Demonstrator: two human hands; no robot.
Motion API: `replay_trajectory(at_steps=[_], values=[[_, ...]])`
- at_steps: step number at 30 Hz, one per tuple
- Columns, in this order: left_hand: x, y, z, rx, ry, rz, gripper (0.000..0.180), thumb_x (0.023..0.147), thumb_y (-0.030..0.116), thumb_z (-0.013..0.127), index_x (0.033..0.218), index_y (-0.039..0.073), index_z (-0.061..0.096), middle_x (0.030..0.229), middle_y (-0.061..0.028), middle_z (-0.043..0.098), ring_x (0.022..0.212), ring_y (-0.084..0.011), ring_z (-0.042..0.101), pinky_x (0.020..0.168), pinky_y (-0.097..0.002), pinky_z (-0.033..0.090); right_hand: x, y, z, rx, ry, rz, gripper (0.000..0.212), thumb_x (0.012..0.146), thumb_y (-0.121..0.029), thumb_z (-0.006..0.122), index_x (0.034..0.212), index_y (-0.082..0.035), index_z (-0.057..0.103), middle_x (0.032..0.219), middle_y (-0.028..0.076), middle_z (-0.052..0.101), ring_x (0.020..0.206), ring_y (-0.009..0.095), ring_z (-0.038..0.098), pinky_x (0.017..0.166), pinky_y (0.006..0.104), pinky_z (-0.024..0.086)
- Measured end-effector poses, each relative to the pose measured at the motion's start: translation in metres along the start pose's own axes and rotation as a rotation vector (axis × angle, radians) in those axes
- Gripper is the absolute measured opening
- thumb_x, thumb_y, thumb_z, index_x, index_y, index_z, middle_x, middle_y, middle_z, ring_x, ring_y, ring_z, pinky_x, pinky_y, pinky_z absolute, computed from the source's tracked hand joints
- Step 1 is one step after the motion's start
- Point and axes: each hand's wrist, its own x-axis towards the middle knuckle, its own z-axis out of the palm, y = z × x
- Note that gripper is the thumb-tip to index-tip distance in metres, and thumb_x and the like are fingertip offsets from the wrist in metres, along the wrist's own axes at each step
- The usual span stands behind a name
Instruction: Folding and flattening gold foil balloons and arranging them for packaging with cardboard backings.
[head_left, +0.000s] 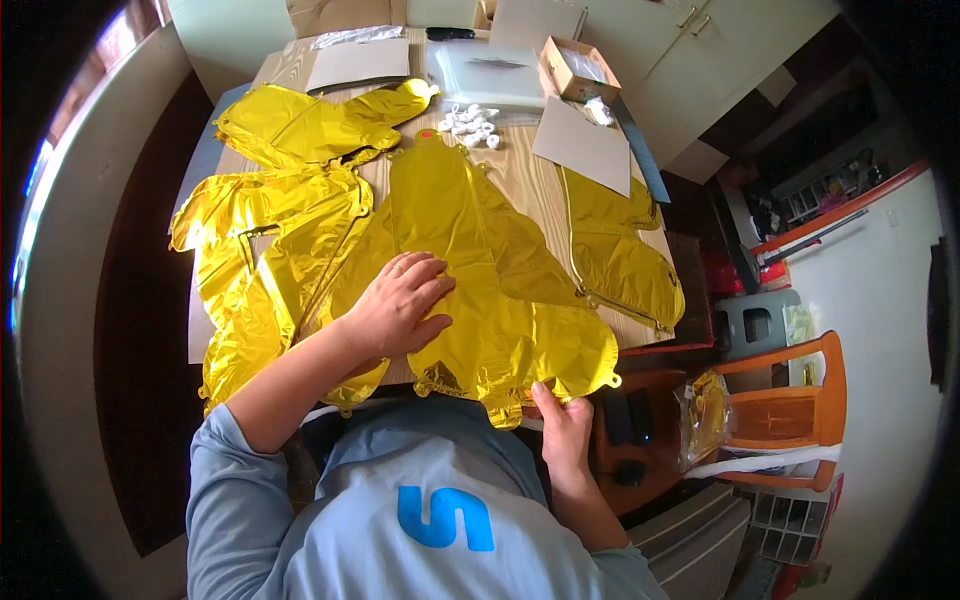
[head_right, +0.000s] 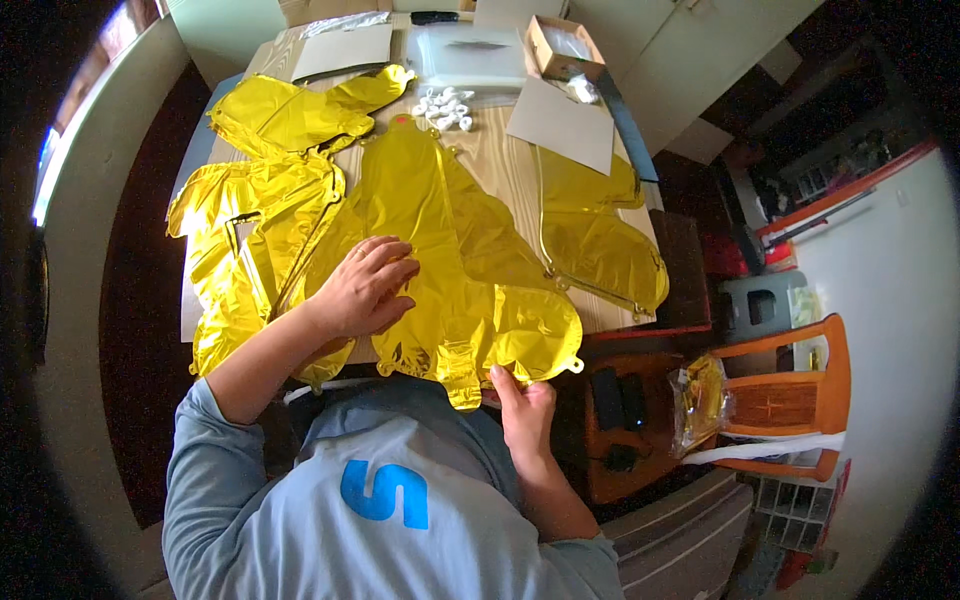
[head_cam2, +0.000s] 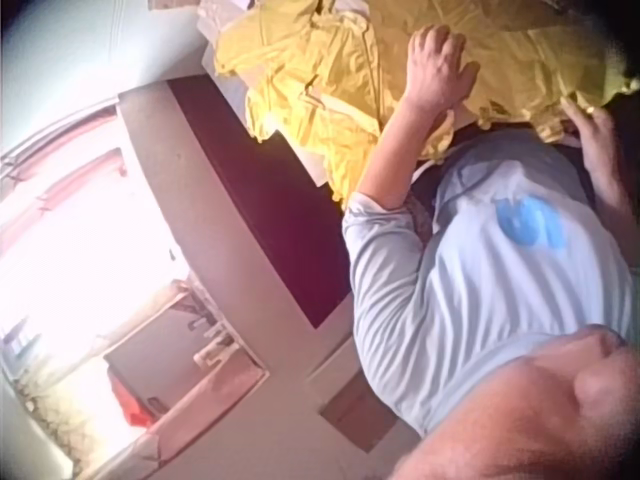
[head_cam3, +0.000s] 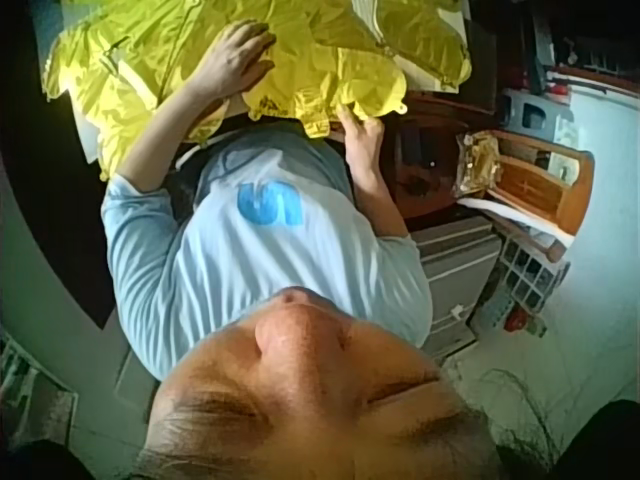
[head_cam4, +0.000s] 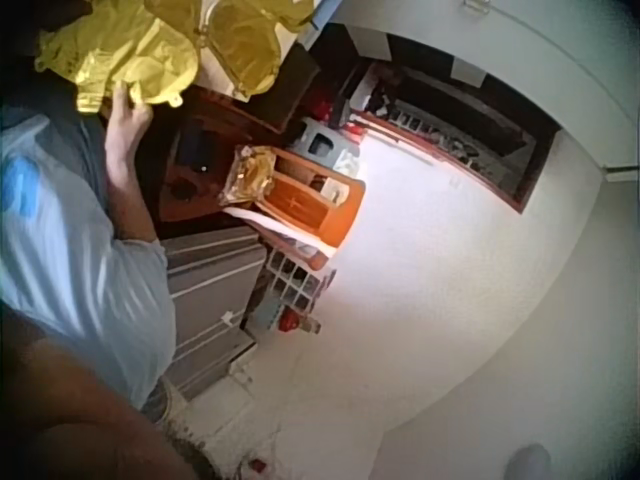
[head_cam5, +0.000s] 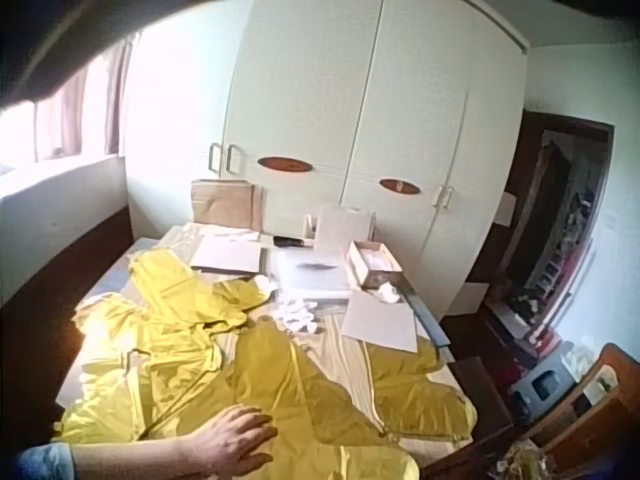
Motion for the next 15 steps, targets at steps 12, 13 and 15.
replay_trajectory(at_steps=[12, 13, 15], values=[[0.004, 0.01, 0.002, -0.068, -0.059, 0.122, 0.054, 0.08, 0.029, 0.079, 0.126, 0.007, 0.063, 0.129, -0.0181, 0.056, 0.125, -0.0392, 0.053, 0.109, -0.0518, 0.042, 0.006, 0.016, -0.011, -0.016, 0.162, -0.024, 0.021, 0.099, -0.016, 0.068, 0.102, 0.005, 0.069, 0.091, 0.005, 0.073, 0.08, 0.01, 0.066, 0.073, 0.0281, 0.052], [0.005, 0.011, 0.001, -0.062, -0.061, 0.126, 0.054, 0.079, 0.029, 0.079, 0.126, 0.007, 0.063, 0.128, -0.018, 0.056, 0.125, -0.0389, 0.053, 0.108, -0.0516, 0.042, 0.007, 0.013, -0.011, -0.122, 0.162, -0.086, 0.021, 0.098, -0.016, 0.069, 0.101, 0.005, 0.069, 0.089, 0.007, 0.073, 0.079, 0.011, 0.066, 0.072, 0.0289, 0.052], [0.005, 0.012, 0.001, -0.042, -0.059, 0.127, 0.054, 0.079, 0.029, 0.078, 0.126, 0.007, 0.063, 0.127, -0.018, 0.056, 0.124, -0.0385, 0.053, 0.109, -0.0512, 0.042, 0.005, -0.01, 0.003, -0.423, 0.207, -0.341, 0.021, 0.097, -0.015, 0.071, 0.096, 0.005, 0.068, 0.081, 0.013, 0.074, 0.073, 0.015, 0.069, 0.068, 0.0314, 0.054]])
